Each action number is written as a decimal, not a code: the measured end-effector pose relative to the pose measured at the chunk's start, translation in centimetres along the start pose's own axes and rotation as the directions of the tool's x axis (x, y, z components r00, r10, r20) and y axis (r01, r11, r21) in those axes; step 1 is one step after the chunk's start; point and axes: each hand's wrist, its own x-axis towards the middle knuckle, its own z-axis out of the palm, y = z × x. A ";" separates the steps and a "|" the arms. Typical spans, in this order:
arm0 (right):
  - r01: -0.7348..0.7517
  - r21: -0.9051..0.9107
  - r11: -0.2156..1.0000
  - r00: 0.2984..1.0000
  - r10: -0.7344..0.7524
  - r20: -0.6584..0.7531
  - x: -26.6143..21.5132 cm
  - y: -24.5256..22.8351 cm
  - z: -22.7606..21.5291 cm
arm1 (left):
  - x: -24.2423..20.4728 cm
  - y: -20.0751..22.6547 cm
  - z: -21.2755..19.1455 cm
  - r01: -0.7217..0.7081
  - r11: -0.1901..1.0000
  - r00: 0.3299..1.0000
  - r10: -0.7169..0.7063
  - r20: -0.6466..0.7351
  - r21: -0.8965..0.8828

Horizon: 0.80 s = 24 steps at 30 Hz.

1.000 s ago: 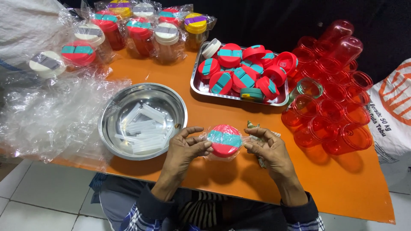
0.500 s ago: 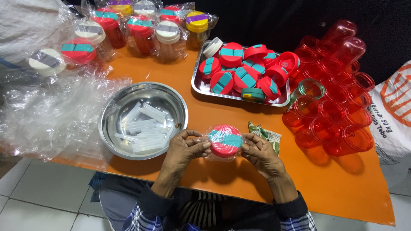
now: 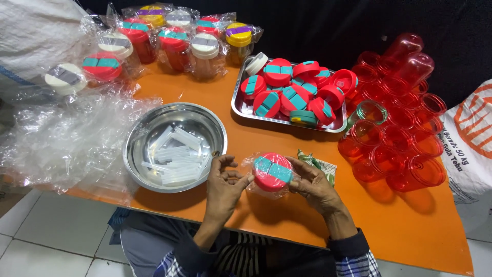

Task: Assembling plastic containers by attaching lids and wrapping them in plastic film for packaging.

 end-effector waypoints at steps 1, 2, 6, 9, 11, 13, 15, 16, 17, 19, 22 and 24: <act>-0.004 0.000 1.000 1.000 0.004 -0.002 0.0 -0.2 -0.2 | -0.6 0.7 0.3 0.004 1.000 1.000 -0.004 -0.001 0.000; -0.070 -0.028 0.997 0.997 0.070 -0.021 0.0 -0.3 -0.4 | -1.3 1.4 0.5 -0.158 0.958 0.986 0.166 -0.012 0.240; -0.147 -0.092 0.985 0.988 0.142 -0.058 -0.3 -1.0 0.1 | -3.8 2.5 1.3 -0.522 0.552 0.801 0.578 0.153 0.650; -0.170 -0.132 0.977 0.982 0.156 -0.109 -0.3 -1.9 1.3 | -5.2 1.8 2.5 -0.709 0.229 0.526 0.801 0.284 0.667; -0.142 -0.137 0.980 0.988 0.131 -0.085 -0.3 -1.9 1.2 | -6.4 1.9 3.1 -0.731 0.159 0.505 0.781 0.369 0.663; -0.110 -0.144 0.983 0.993 0.103 -0.059 -0.3 -1.7 1.0 | -6.7 0.9 3.6 -0.752 0.089 0.479 0.755 0.448 0.653; -0.129 -0.124 0.984 0.987 0.115 -0.115 -0.5 -1.3 0.8 | -6.1 -1.0 3.8 -0.667 0.087 0.585 0.676 0.448 0.740; -0.128 -0.125 0.984 0.987 0.114 -0.113 -0.5 -1.3 0.7 | -5.6 -2.0 3.7 -0.667 0.086 0.583 0.678 0.447 0.740; -0.115 -0.116 0.987 0.988 0.102 -0.113 -0.5 -1.1 0.6 | -5.1 -2.9 3.5 -0.613 0.059 0.595 0.690 0.411 0.788; -0.101 -0.104 0.989 0.990 0.089 -0.114 -0.6 -0.8 0.3 | -4.6 -3.9 3.1 -0.556 0.030 0.603 0.703 0.378 0.831; -0.094 -0.108 0.990 0.990 0.081 -0.120 -1.0 -0.1 0.3 | -4.6 -4.0 2.8 -0.599 0.073 0.580 0.726 0.369 0.798; -0.047 -0.094 0.995 0.995 0.038 -0.095 -1.2 0.2 0.6 | -4.6 -4.0 2.9 -0.660 0.302 0.637 0.710 0.300 0.688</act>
